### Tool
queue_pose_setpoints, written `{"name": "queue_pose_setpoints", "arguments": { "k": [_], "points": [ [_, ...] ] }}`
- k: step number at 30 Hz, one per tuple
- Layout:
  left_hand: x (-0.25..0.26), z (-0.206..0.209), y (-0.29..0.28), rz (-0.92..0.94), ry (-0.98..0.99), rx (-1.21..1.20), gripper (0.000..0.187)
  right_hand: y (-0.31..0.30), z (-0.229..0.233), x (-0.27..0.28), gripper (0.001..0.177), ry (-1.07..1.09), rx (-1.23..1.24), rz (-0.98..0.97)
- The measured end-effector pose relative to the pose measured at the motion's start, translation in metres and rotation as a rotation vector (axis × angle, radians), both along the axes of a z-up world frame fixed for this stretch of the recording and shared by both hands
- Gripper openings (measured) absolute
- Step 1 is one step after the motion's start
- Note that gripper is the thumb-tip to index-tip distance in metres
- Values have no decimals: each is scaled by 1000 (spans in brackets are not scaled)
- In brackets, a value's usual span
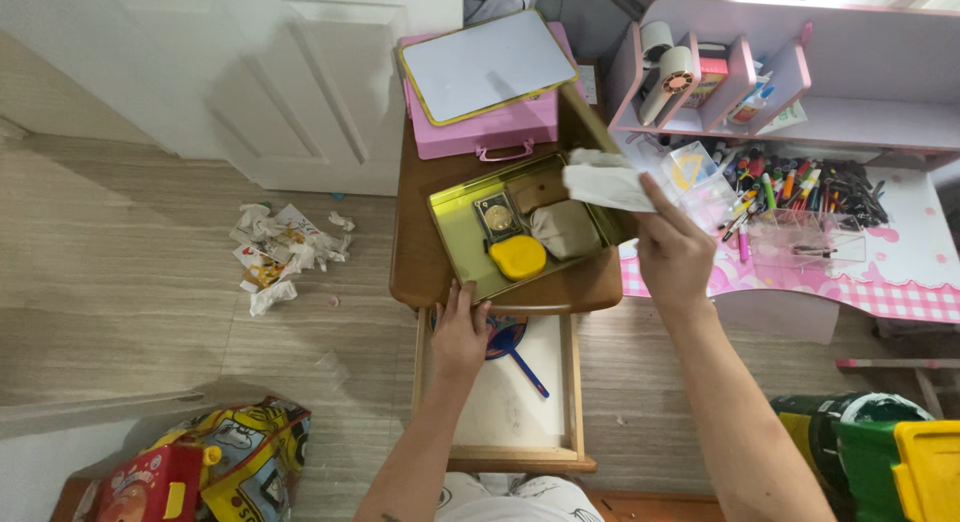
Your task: The person kneels by a wooden drawer unit and wipes the inside of an open drawer with a white cloth. They remove a colorful hand fan, wipe it on both sides, and place it back in the drawer. They then open a gold tin, remove small items, wipe the tin interior and lid, and set the items aside.
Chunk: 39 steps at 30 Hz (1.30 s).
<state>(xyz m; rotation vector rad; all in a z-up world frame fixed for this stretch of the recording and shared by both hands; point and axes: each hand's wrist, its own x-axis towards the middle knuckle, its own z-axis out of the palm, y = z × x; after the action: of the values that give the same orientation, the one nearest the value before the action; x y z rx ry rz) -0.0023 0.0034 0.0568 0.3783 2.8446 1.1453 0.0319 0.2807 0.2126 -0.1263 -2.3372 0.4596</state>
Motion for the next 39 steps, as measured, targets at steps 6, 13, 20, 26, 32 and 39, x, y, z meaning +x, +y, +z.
{"name": "queue_pose_setpoints", "arguments": {
  "k": [6, 13, 20, 26, 32, 39],
  "points": [
    [-2, -3, -8, 76, 80, 130, 41, 26, -20, 28, 19, 214, -311, -119],
    [-8, -4, -38, 120, 171, 235, 42, 47, -46, 63, 17, 250, -489, -379],
    [-20, -23, -48, 349, -71, 361, 28, 52, -78, 88, 16, 346, -631, -409],
    [-29, -9, -65, 357, -214, 365, 30, 65, -91, 97, 13, 221, -735, -349],
    [-30, -11, -66, 389, -184, 402, 32, 80, -60, 82, 16, 179, -732, -372],
    [-37, -22, -71, 363, -98, 280, 34, 97, -28, 28, 14, 394, -817, -279]
  ]
}}
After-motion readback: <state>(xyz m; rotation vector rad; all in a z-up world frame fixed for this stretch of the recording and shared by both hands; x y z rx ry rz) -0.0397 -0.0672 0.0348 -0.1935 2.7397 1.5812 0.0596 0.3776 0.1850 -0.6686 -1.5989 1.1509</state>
